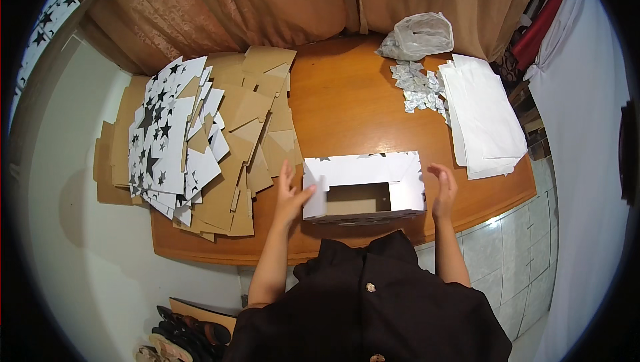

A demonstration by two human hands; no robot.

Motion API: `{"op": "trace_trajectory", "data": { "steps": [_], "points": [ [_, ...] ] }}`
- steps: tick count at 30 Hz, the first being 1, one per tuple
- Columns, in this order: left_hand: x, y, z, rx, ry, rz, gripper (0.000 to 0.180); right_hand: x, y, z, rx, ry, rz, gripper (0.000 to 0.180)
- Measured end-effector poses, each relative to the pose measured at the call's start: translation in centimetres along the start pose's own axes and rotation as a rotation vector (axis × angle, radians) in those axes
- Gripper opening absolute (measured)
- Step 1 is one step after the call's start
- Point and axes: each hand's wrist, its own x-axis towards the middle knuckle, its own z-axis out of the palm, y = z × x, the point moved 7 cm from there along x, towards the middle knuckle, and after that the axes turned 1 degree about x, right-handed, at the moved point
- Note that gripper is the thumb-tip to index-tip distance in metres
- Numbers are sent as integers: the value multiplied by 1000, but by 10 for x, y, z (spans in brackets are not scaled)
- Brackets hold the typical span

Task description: Folding cardboard templates into shoe boxes, placing tissue paper and a small packet inside, closing the box, and stacking it on a shelf.

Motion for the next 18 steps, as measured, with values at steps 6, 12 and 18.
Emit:
{"op": "trace_trajectory", "data": {
  "steps": [6,12,18],
  "points": [
    [9,-29,25,202,-203,39,107,-24,-28,2,-76,-98,-169,36],
    [9,-24,24,441,-185,31,106,-44,-38,17,-330,-149,-335,42],
    [8,-24,22,339,-182,72,95,-54,-42,22,-410,3,-481,39]
  ]
}}
